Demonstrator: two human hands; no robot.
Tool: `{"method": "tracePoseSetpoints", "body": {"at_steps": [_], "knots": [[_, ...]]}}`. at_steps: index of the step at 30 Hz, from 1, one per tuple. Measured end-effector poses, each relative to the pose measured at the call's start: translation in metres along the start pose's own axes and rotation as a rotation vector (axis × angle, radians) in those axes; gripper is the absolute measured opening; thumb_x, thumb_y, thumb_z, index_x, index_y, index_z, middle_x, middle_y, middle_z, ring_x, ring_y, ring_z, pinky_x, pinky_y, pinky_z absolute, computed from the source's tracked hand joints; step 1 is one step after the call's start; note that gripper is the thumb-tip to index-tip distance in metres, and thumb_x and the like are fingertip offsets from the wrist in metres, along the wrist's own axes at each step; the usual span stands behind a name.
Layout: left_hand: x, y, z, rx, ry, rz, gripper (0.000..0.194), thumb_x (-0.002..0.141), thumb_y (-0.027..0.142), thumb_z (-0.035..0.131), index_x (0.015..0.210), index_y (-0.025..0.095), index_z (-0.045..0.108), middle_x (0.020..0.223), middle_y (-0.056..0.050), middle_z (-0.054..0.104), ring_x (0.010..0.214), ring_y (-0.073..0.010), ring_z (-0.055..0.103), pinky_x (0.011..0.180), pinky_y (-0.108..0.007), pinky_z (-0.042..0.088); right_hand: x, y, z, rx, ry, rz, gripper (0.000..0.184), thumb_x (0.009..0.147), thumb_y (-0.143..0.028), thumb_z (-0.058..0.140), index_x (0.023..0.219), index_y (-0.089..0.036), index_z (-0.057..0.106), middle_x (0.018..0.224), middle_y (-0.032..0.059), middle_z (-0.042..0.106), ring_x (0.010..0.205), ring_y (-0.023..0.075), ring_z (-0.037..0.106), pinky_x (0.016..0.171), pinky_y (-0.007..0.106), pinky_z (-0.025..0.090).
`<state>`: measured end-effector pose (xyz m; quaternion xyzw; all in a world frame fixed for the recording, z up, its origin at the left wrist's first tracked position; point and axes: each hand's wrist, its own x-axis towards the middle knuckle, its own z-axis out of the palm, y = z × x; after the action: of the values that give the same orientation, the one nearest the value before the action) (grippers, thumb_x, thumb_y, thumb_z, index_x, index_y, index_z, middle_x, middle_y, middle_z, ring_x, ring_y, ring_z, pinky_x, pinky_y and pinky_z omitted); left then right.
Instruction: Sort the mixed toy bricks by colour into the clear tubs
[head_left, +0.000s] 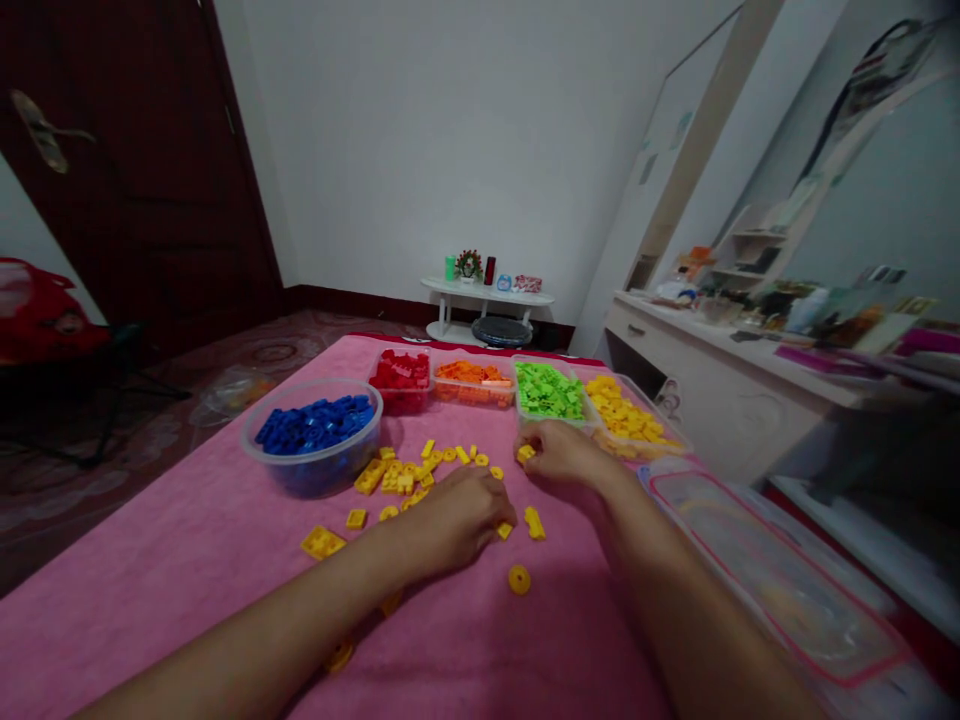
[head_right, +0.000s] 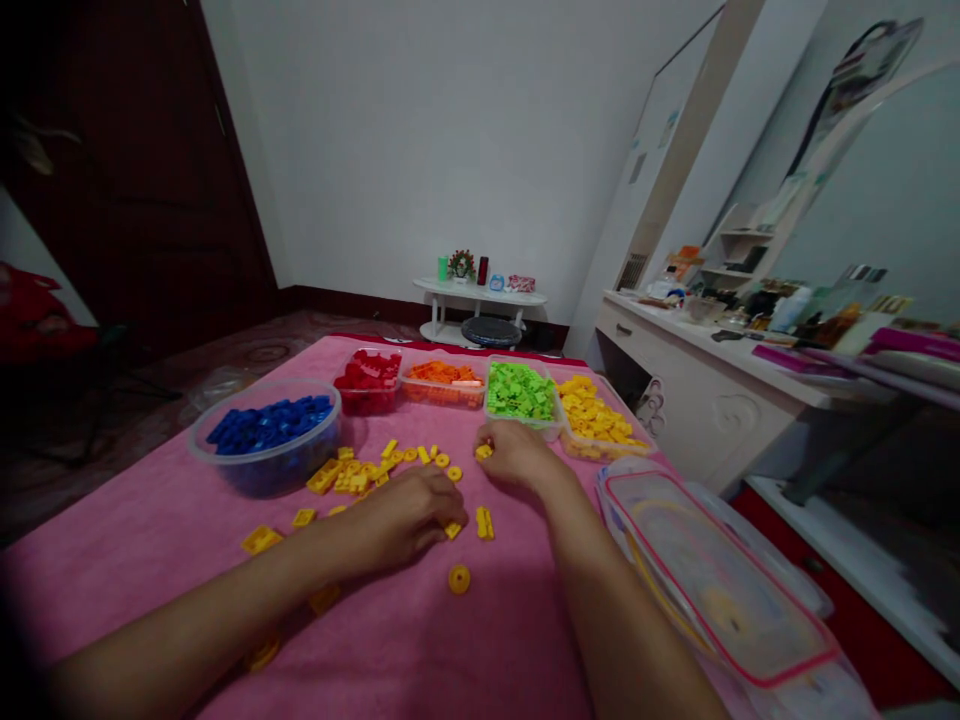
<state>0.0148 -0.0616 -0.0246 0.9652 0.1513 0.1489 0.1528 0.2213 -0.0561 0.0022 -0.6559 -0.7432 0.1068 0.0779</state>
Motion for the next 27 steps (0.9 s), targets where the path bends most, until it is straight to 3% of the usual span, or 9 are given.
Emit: {"method": "tracePoseSetpoints", "body": {"at_steps": [3, 5, 9, 13, 15, 18, 22, 24, 27], "knots": [[0.001, -0.003, -0.002, 0.08, 0.011, 0.001, 0.017, 0.076, 0.012, 0.055, 0.081, 0.021, 0.068, 0.082, -0.005, 0.068, 0.086, -0.0206, 0.06, 0.079, -0.032, 0.041, -0.008, 0.002, -0.007, 0.05, -0.188, -0.027, 0.016, 0.061, -0.011, 0.057, 0.072, -0.019, 0.067, 0.067, -0.001, 0.063, 0.061, 0.0116, 0.053, 0.052, 0.021, 0.031], [0.002, -0.006, -0.006, 0.101, 0.048, -0.067, 0.017, 0.075, 0.015, 0.057, 0.084, 0.021, 0.069, 0.084, -0.006, 0.069, 0.086, -0.0214, 0.061, 0.078, -0.032, 0.042, -0.01, 0.0, -0.003, 0.026, -0.22, 0.006, 0.016, 0.059, -0.011, 0.058, 0.071, -0.019, 0.065, 0.065, -0.0014, 0.062, 0.058, 0.0113, 0.051, 0.05, 0.021, 0.03], [0.001, -0.019, -0.011, 0.052, 0.208, -0.275, 0.021, 0.079, 0.026, 0.056, 0.095, 0.021, 0.069, 0.093, -0.006, 0.069, 0.087, -0.0211, 0.062, 0.076, -0.031, 0.044, -0.007, -0.004, 0.008, -0.018, -0.115, 0.053, 0.011, 0.061, -0.011, 0.057, 0.069, -0.018, 0.062, 0.066, 0.0013, 0.062, 0.058, 0.0119, 0.049, 0.051, 0.022, 0.029], [0.001, -0.035, -0.011, -0.131, 0.361, -0.452, 0.033, 0.08, 0.028, 0.056, 0.11, 0.02, 0.065, 0.095, -0.006, 0.07, 0.084, -0.0196, 0.064, 0.073, -0.03, 0.047, -0.001, -0.008, 0.006, 0.02, -0.039, 0.04, 0.006, 0.063, -0.011, 0.055, 0.063, -0.017, 0.056, 0.063, 0.0014, 0.06, 0.056, 0.0108, 0.048, 0.05, 0.022, 0.029], [0.003, -0.039, -0.012, -0.241, 0.445, -0.488, 0.035, 0.079, 0.026, 0.058, 0.113, 0.017, 0.064, 0.09, -0.006, 0.071, 0.08, -0.0181, 0.065, 0.071, -0.028, 0.049, 0.0, -0.015, 0.004, 0.22, -0.01, 0.005, 0.007, 0.063, -0.011, 0.056, 0.062, -0.018, 0.052, 0.059, -0.0005, 0.058, 0.053, 0.0095, 0.049, 0.048, 0.02, 0.031], [0.006, -0.037, -0.018, -0.384, 0.619, -0.47, 0.033, 0.078, 0.024, 0.06, 0.11, 0.016, 0.065, 0.093, -0.007, 0.071, 0.08, -0.0168, 0.065, 0.07, -0.027, 0.051, 0.0, -0.035, 0.006, 0.751, -0.001, -0.022, 0.011, 0.067, -0.019, 0.058, 0.068, -0.019, 0.048, 0.05, -0.0035, 0.056, 0.043, 0.0097, 0.05, 0.043, 0.019, 0.035], [0.008, -0.027, -0.026, -0.566, 0.814, -0.409, 0.027, 0.08, 0.028, 0.061, 0.103, 0.015, 0.066, 0.102, -0.007, 0.07, 0.086, -0.0171, 0.066, 0.075, -0.027, 0.053, -0.001, -0.065, 0.011, 1.38, 0.015, 0.001, 0.03, 0.066, -0.019, 0.064, 0.092, -0.02, 0.05, 0.052, -0.0059, 0.059, 0.041, 0.0092, 0.052, 0.04, 0.017, 0.038], [0.007, -0.024, -0.028, -0.608, 0.838, -0.401, 0.027, 0.081, 0.029, 0.06, 0.103, 0.016, 0.066, 0.102, -0.006, 0.07, 0.087, -0.0176, 0.066, 0.077, -0.028, 0.053, -0.002, -0.075, 0.013, 1.689, -0.032, -0.01, 0.039, 0.065, -0.016, 0.066, 0.101, -0.02, 0.051, 0.066, -0.004, 0.064, 0.049, 0.0083, 0.057, 0.043, 0.016, 0.042], [0.006, -0.023, -0.029, -0.532, 0.797, -0.385, 0.026, 0.083, 0.028, 0.057, 0.104, 0.017, 0.068, 0.105, -0.006, 0.069, 0.095, -0.0191, 0.064, 0.085, -0.032, 0.051, -0.001, -0.081, 0.017, 2.037, -0.171, -0.026, 0.033, 0.07, -0.024, 0.068, 0.099, -0.017, 0.054, 0.078, -0.0002, 0.065, 0.057, 0.0087, 0.06, 0.041, 0.014, 0.042]]}}
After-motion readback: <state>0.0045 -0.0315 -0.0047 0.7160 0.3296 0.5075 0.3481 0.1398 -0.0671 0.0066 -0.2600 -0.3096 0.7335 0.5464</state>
